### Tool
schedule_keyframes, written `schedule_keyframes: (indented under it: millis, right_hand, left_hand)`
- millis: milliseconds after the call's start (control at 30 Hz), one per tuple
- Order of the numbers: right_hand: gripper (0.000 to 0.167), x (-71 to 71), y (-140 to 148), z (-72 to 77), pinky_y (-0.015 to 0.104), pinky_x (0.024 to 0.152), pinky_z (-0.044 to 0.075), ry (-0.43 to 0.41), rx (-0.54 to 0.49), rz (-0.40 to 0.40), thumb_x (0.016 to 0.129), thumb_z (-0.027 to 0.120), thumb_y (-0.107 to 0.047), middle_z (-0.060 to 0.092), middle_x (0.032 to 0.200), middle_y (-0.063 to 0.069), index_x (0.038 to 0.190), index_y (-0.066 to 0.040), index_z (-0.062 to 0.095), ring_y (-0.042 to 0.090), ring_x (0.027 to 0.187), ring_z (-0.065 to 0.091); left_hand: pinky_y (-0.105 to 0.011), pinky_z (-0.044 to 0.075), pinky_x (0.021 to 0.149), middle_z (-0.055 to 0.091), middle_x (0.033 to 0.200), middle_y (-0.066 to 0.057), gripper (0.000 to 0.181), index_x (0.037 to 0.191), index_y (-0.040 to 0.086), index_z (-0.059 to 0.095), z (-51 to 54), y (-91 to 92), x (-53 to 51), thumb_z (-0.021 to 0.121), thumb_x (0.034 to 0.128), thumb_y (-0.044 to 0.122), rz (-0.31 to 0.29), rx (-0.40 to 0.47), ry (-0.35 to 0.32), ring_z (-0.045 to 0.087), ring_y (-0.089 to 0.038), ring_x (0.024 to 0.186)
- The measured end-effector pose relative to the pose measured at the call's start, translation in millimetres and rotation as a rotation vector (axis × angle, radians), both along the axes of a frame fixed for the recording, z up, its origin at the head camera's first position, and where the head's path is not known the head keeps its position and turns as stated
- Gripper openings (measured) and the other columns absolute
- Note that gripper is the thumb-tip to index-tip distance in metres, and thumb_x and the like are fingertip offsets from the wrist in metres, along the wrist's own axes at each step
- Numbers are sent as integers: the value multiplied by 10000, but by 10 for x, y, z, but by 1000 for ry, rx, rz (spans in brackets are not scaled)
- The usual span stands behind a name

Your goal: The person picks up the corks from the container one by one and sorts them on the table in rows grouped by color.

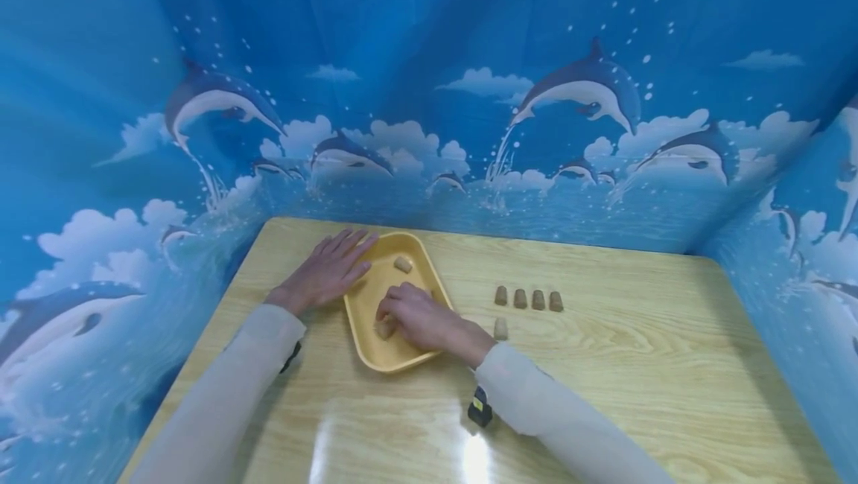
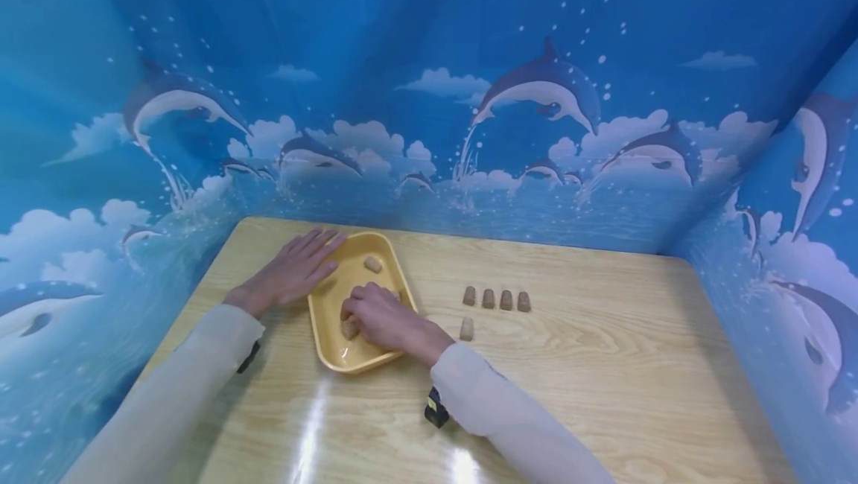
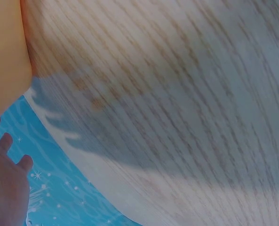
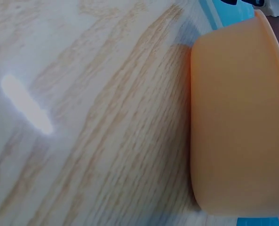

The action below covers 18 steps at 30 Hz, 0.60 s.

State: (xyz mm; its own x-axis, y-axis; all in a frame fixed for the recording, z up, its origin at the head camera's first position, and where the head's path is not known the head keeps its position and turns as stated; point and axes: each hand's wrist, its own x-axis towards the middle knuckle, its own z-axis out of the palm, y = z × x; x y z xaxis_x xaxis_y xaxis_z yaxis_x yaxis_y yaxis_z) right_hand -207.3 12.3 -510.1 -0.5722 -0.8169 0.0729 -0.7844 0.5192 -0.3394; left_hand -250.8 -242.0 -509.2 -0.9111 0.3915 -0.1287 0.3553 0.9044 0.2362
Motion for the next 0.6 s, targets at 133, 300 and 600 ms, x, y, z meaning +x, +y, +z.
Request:
schedule_keyframes:
  millis: [133,300,600]
  right_hand:
    - [260,8,-15,8,349,972,578,-2,25,-92,1032,738,-335,737,1139,25,1181,-126,777,197,1036,664]
    - [405,18,-54,-37,333,857,581,46,62,-148,973,785,-557,712,953,-4,947,-156,737,163,857,638]
    - [234,10,-50,-20,293,791,554,23,61,-136,946,834,-382,746,952,-6,969,-160,765,164,860,634]
  left_hand:
    - [-630,57,1385,94,1858,-64,673,1776,292,75,17,5,4,259,1182,550,-1,-8,4,50,-371,1718]
    - [-640,56,1382,102,1857,-71,671,1777,283,87,30,9,11,261,1184,545,-4,-5,4,48,-373,1718]
    - [-641,49,1383,94,1857,-77,670,1777,278,85,42,15,17,263,1186,537,-4,8,-7,42,-371,1719]
